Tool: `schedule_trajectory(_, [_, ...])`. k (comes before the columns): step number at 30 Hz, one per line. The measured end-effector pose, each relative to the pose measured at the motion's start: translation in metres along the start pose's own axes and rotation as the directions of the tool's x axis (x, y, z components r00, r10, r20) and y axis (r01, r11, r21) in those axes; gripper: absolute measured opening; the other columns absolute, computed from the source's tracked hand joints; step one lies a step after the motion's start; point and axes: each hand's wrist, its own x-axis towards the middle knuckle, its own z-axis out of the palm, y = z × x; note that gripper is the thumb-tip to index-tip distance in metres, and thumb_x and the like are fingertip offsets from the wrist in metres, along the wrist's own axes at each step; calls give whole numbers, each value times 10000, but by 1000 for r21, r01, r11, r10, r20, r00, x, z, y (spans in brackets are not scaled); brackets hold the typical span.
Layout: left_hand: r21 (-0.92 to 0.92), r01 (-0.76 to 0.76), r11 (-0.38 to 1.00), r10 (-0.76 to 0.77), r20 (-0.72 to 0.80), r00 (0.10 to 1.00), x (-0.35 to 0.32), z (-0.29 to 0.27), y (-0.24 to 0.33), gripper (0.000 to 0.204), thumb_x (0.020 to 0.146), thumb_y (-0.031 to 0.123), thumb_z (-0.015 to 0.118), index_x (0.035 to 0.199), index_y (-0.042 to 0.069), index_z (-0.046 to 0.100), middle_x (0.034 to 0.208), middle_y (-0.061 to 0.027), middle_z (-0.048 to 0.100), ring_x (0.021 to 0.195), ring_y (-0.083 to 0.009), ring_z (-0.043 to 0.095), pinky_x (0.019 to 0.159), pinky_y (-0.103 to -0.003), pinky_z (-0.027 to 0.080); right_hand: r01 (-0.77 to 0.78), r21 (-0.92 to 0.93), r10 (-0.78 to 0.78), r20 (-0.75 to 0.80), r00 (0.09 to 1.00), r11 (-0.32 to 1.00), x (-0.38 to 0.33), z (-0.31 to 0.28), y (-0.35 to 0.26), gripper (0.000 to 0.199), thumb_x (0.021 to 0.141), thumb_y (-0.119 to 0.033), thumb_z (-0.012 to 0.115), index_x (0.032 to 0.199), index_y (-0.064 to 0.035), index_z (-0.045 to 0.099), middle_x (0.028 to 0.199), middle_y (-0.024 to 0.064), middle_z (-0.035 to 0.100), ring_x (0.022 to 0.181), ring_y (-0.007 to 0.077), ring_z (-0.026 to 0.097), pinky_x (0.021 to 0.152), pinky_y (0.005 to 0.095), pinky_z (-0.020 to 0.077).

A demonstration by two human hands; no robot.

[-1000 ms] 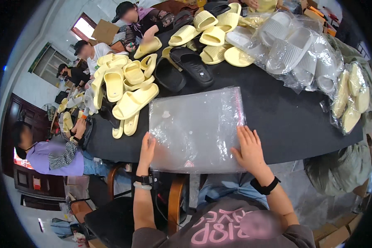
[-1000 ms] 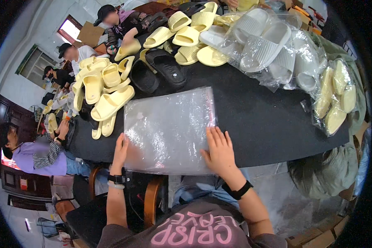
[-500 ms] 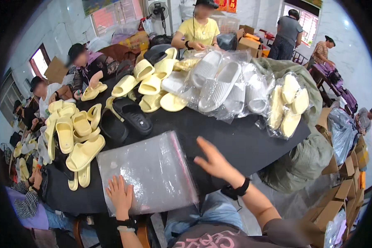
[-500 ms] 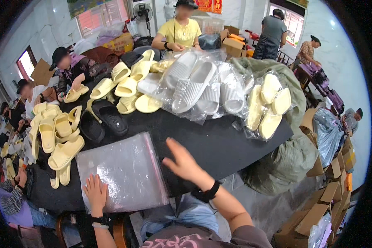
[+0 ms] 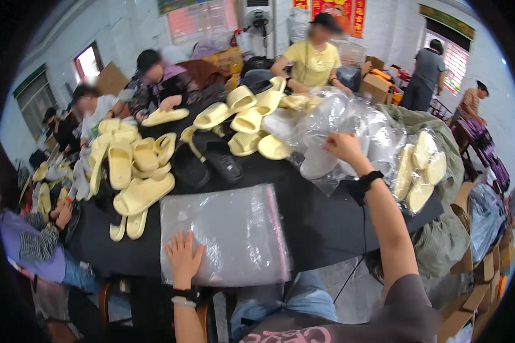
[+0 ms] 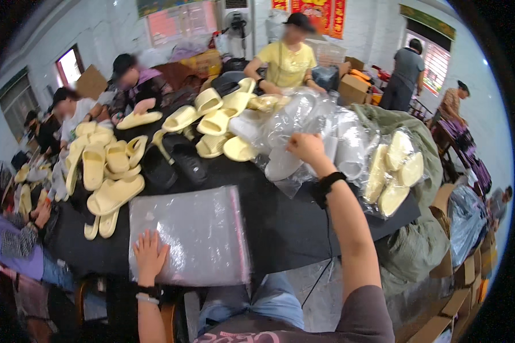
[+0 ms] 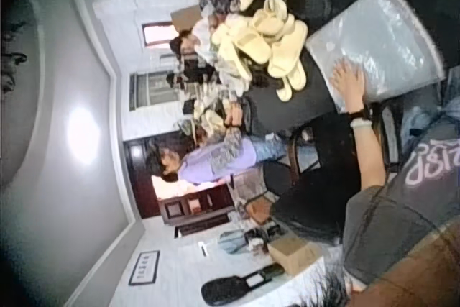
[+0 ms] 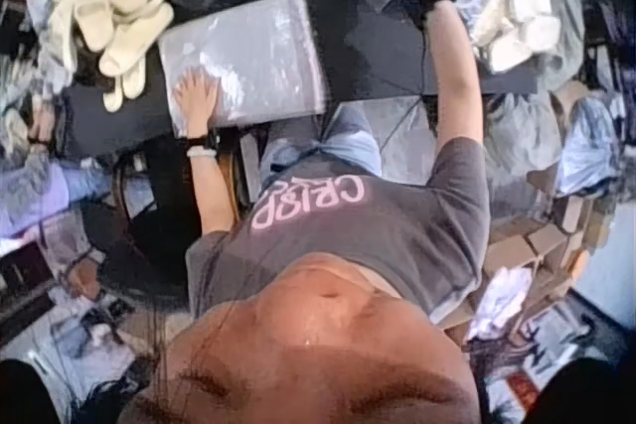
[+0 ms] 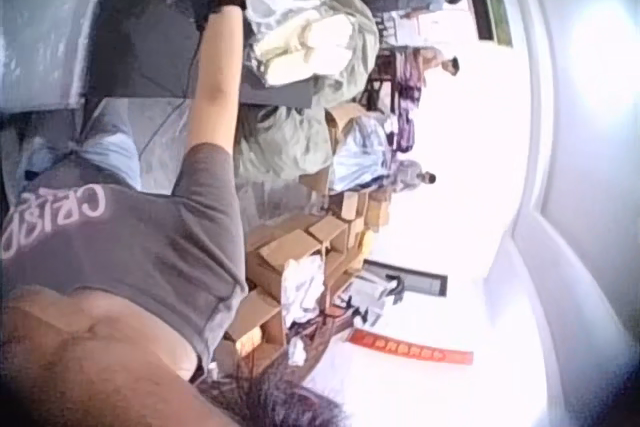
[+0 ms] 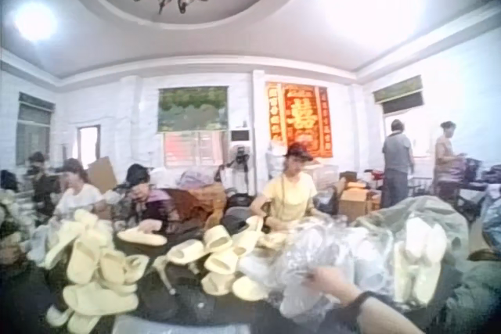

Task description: The person places pairs of yellow, white, and black slippers into clear plastic bags on a table. They arrange the slippers inside the bags and seal them, repeating the process with different colors throughout the clip.

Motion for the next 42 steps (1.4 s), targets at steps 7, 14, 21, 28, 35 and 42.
schedule_trajectory(7, [38,-17,999,18,-26,999,1,4,4,656,933,501,526,1462,123,443,1548,-178,340,1424,-425,281,1149,-607,142,31,820,48,-70,996,572,-22,-22,-78,272,936,-281,688,869,-22,645,675,-42,541,616,33,452,529,216,364])
schedule_trajectory(14, [2,-57,998,56,-121,991,2,8,9,632,900,482,573,1416,124,505,1483,-192,436,1399,-442,317,1151,-618,132,58,912,-318,82,944,407,-107,-16,-208,344,924,-240,682,1163,-3,616,1044,81,669,860,121,611,727,277,516])
schedule_trajectory(21, [-175,-106,979,127,116,985,-9,22,-20,693,902,572,468,1461,162,438,1511,-68,438,1431,-334,294,1182,-607,55,358,505,-377,-69,924,785,-182,35,-237,514,865,-231,693,1326,-48,555,1275,178,587,1160,346,558,969,454,440])
schedule_trajectory(28, [-256,-104,961,151,170,974,-3,20,-51,621,911,407,555,1445,113,438,1467,-110,482,1363,-341,406,1191,-519,172,81,539,-140,69,988,838,-224,100,-157,579,875,-314,682,1350,-18,530,1407,209,503,1326,367,451,1078,473,355])
schedule_trajectory(35, [-249,36,968,-110,-287,952,-10,-39,-89,216,924,81,582,1109,20,675,1067,-180,675,1034,-349,588,957,-427,435,48,644,-102,47,994,764,-227,92,-160,564,877,-342,683,1327,-30,548,1201,151,647,1220,319,537,1039,458,355])
schedule_trajectory(42, [-759,495,422,-384,346,856,-56,-63,-38,390,986,209,565,1333,38,518,768,-41,630,608,-78,519,558,-227,407,-21,717,26,4,1000,696,-219,81,-164,494,833,-114,729,1302,-117,574,782,-16,658,749,147,615,913,345,297])
